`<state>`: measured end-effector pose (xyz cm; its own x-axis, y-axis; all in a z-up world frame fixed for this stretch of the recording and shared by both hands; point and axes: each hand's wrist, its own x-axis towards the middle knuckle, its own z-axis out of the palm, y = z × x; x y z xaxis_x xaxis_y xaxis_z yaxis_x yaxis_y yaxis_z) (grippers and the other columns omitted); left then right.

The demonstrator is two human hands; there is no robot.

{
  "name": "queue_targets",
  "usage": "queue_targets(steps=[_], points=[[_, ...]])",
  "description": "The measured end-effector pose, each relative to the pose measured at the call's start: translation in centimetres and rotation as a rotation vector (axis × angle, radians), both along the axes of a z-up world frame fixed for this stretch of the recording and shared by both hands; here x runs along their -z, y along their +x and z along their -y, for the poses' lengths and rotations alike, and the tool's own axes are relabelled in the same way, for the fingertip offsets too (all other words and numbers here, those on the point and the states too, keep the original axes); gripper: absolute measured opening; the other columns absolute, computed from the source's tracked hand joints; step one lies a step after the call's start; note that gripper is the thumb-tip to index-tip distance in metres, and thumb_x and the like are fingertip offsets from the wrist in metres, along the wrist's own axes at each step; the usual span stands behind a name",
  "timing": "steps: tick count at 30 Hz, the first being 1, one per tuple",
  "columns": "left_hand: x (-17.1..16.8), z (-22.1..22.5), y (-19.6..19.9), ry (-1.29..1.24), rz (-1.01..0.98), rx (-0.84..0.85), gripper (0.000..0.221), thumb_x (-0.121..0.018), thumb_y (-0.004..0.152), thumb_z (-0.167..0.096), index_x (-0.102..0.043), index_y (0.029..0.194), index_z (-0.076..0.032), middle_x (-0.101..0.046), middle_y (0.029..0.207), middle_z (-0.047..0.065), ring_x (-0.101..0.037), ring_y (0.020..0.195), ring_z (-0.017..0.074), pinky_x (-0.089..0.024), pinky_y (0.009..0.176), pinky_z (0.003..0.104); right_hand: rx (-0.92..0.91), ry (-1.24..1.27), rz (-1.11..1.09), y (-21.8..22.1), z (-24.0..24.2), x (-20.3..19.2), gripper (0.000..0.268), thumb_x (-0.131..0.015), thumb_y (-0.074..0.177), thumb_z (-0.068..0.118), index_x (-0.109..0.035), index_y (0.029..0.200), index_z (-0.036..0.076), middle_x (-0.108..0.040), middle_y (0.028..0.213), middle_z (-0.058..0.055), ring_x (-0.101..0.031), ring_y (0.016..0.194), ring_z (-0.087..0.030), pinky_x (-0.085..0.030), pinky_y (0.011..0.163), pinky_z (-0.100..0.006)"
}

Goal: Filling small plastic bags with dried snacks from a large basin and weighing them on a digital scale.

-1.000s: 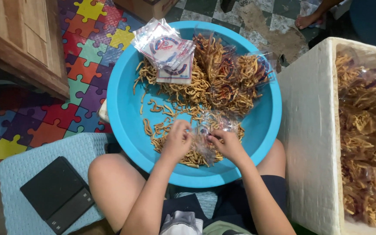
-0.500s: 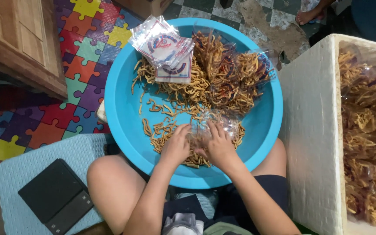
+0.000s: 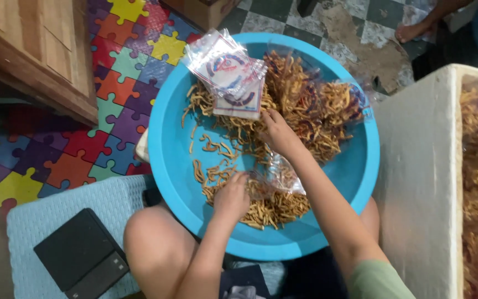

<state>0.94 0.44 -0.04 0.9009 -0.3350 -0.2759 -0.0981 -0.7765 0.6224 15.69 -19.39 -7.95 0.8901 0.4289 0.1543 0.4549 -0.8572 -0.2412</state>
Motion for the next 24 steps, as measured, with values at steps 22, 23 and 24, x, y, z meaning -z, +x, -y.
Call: queue_targets(steps=[22, 23, 24], points=[[-1.0, -0.7, 1.8, 0.029, -0.207, 0.041, 0.041, -0.049, 0.082, -0.004, -0.052, 0.122, 0.003, -0.048, 0.128, 0.017, -0.063, 0.094, 0.037, -0.056, 0.073, 0.044, 0.179, -0.33, 0.059, 0.1, -5.2, 1.6, 0.088, -0.074, 0.064, 0.053, -0.042, 0.134, 0.011, -0.037, 0.134, -0.018, -0.041, 0.121, -0.042, -0.045, 0.091, -0.047], [-0.8, -0.8, 1.7, 0.027, -0.213, 0.033, 0.041, -0.05, 0.081, -0.005, -0.054, 0.121, 0.002, -0.049, 0.128, 0.017, -0.063, 0.096, 0.0381, -0.055, 0.076, 0.046, 0.16, -0.316, 0.083, -0.5, -5.0, 2.1, 0.086, -0.076, 0.063, 0.048, -0.042, 0.134, 0.012, -0.038, 0.133, -0.017, -0.041, 0.121, -0.043, -0.047, 0.087, -0.048], [-0.6, -0.8, 1.5, 0.026, -0.219, 0.025, 0.041, -0.051, 0.081, -0.006, -0.055, 0.121, 0.002, -0.049, 0.128, 0.016, -0.062, 0.098, 0.0391, -0.054, 0.079, 0.048, 0.141, -0.301, 0.107, -1.0, -4.8, 2.5, 0.085, -0.077, 0.062, 0.043, -0.042, 0.134, 0.014, -0.039, 0.131, -0.016, -0.041, 0.12, -0.044, -0.049, 0.083, -0.049]])
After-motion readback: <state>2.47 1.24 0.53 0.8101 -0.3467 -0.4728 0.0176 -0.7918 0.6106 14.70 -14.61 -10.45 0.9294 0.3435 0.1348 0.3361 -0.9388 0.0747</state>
